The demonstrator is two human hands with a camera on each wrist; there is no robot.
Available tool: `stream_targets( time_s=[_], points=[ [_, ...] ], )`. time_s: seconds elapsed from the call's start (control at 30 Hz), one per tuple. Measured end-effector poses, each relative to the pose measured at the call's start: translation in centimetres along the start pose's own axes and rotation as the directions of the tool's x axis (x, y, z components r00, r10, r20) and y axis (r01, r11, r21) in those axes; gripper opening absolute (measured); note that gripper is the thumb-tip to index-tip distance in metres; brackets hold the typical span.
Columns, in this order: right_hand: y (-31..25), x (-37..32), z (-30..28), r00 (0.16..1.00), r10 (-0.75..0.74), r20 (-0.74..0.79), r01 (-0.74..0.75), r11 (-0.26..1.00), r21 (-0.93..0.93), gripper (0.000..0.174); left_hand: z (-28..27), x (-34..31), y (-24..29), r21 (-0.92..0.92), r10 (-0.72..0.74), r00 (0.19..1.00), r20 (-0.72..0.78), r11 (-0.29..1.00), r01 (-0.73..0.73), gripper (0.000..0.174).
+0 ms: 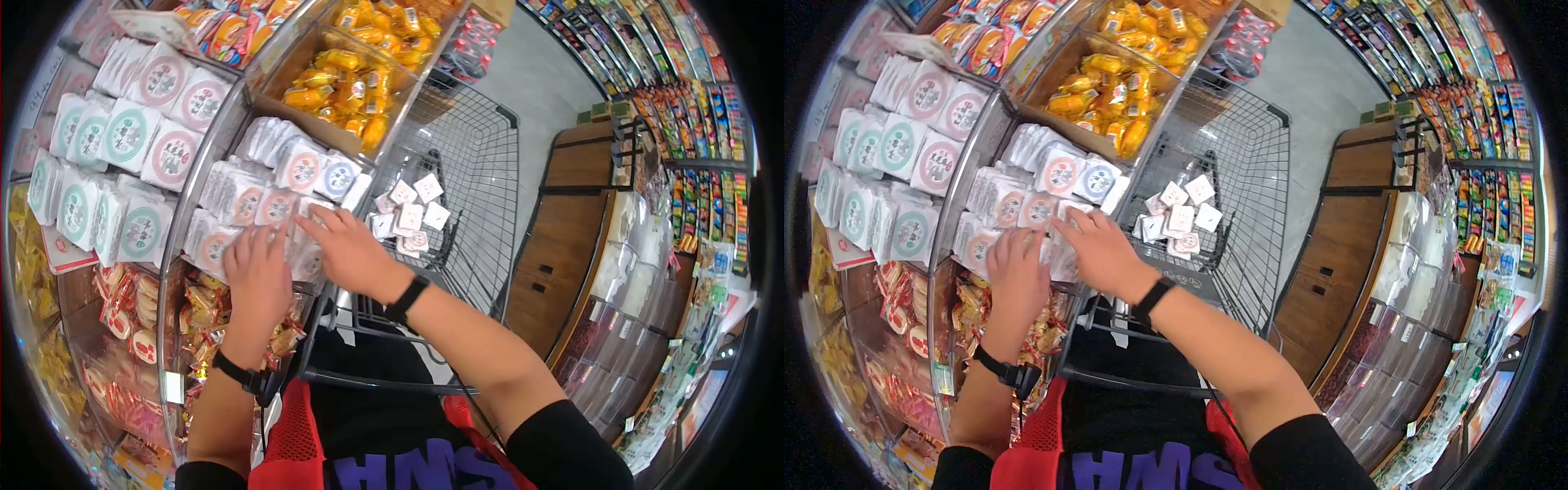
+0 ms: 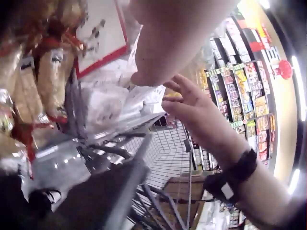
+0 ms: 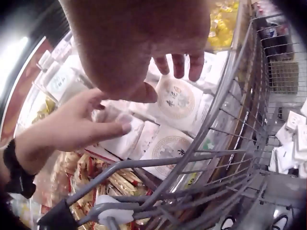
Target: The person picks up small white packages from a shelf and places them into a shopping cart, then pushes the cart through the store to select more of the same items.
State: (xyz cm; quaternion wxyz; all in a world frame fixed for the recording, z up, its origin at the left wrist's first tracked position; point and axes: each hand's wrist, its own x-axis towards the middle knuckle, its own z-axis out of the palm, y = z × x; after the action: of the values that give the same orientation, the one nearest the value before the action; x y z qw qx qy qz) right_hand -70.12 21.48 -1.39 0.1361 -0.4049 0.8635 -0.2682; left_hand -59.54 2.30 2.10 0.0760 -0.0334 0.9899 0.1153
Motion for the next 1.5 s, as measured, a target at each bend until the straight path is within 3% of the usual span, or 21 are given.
stream_targets(
  time_s=[0.07, 0.1, 0.23, 0.33, 0.43, 0.5, 0.53, 0.63, 0.7, 0.83, 0.93, 0.97, 1.0, 1.07, 1.2, 1.23, 1.33, 1.43, 1.5],
  points=[
    [-0.1, 2.4, 1.1, 0.995, -0.059, 0.084, 0.074, 0.981, -0.18, 0.063, -0.3, -1.4, -1.0, 0.105, -0.083, 0.996, -0.025, 0.991, 0.085, 0.072],
    [-0.4, 3.1, 1.3, 0.991, -0.04, 0.13, 0.073, 0.964, -0.257, 0.056, -0.3, -1.8, -1.4, 0.073, -0.08, 0.997, 0.001, 0.994, 0.08, 0.07],
    [-0.6, 4.4, 2.1, 0.994, 0.005, 0.113, 0.039, 0.922, -0.384, 0.036, -0.6, -1.5, -0.5, 0.113, -0.172, 0.984, -0.051, 0.978, 0.177, 0.073],
    [-0.3, 3.9, 0.2, 0.993, -0.091, 0.079, 0.117, 0.891, -0.439, 0.028, -0.8, -0.8, -0.2, 0.153, -0.222, 0.975, 0.025, 0.964, 0.216, 0.076],
    [-0.2, 1.2, -3.7, 0.999, 0.007, 0.044, 0.008, 0.947, -0.32, 0.021, 0.4, -0.3, -0.9, 0.184, -0.171, 0.985, 0.016, 0.969, 0.165, 0.07],
    [0.4, -1.8, -6.5, 0.99, 0.14, -0.029, -0.142, 0.958, -0.25, 0.018, 0.4, 0.8, -1.5, 0.237, -0.195, 0.978, 0.08, 0.956, 0.171, 0.057],
    [1.3, -3.5, -7.4, 0.975, 0.22, -0.02, -0.217, 0.941, -0.26, 0.026, 0.3, 1.2, -1.7, 0.265, -0.208, 0.972, 0.112, 0.949, 0.172, 0.051],
    [4.0, -8.4, -8.1, 0.896, 0.444, -0.011, -0.428, 0.857, -0.286, 0.048, -0.1, 1.8, -2.7, 0.316, 0.01, 0.996, -0.09, 0.949, 0.019, 0.03],
    [5.4, -11.1, -7.8, 0.852, 0.523, 0.018, -0.494, 0.815, -0.302, 0.067, -1.0, 2.1, -2.6, 0.322, 0.076, 0.997, -0.017, 0.944, -0.066, 0.022],
    [6.2, -14.5, -8.3, 0.836, 0.548, -0.007, -0.547, 0.833, -0.083, 0.06, -3.7, 2.2, -0.9, 0.326, 0.115, 0.977, 0.177, 0.93, -0.168, 0.012],
    [6.3, -16.0, -8.5, 0.831, 0.548, -0.093, -0.542, 0.837, 0.077, 0.056, -6.1, 2.0, 3.5, -0.042, 0.065, 0.973, 0.223, 0.997, -0.058, 0.029],
    [6.5, -16.4, -8.3, 0.829, 0.547, -0.119, -0.533, 0.836, 0.13, 0.055, -5.8, 2.4, 4.2, -0.182, 0.143, 0.958, 0.249, 0.978, -0.099, 0.04],
    [6.5, -16.7, -8.1, 0.826, 0.545, -0.145, -0.519, 0.835, 0.182, 0.053, -5.4, 2.5, 5.3, -0.382, 0.124, 0.954, 0.275, 0.924, -0.01, 0.041],
    [6.0, -17.2, -7.9, 0.823, 0.554, -0.125, -0.516, 0.821, 0.245, 0.052, -4.8, 3.0, 7.8, -0.71, 0.096, 0.94, 0.328, 0.682, 0.178, 0.045],
    [5.4, -17.7, -7.6, 0.835, 0.545, -0.082, -0.504, 0.815, 0.286, 0.05, 2.0, 2.8, 4.6, -0.232, -0.085, 0.989, 0.118, 0.966, 0.111, 0.054],
    [5.3, -17.8, -7.6, 0.839, 0.54, -0.061, -0.505, 0.817, 0.279, 0.049, 2.6, 2.7, 4.0, -0.147, -0.146, 0.969, 0.198, 0.973, 0.177, 0.059],
    [5.1, -18.2, -7.3, 0.869, 0.495, -0.005, -0.475, 0.837, 0.273, 0.046, 4.0, 1.9, 3.5, -0.072, -0.142, 0.957, 0.255, 0.984, 0.165, 0.058],
    [4.5, -18.0, -6.9, 0.878, 0.473, 0.067, -0.468, 0.825, 0.317, 0.042, 5.2, 1.7, 2.9, -0.014, -0.1, 0.968, 0.23, 0.994, 0.105, 0.046],
    [4.2, -17.7, -6.7, 0.876, 0.476, 0.082, -0.473, 0.811, 0.343, 0.04, 5.3, 2.1, 2.5, -0.047, -0.144, 0.949, 0.282, 0.986, 0.163, 0.039]
  ],
)
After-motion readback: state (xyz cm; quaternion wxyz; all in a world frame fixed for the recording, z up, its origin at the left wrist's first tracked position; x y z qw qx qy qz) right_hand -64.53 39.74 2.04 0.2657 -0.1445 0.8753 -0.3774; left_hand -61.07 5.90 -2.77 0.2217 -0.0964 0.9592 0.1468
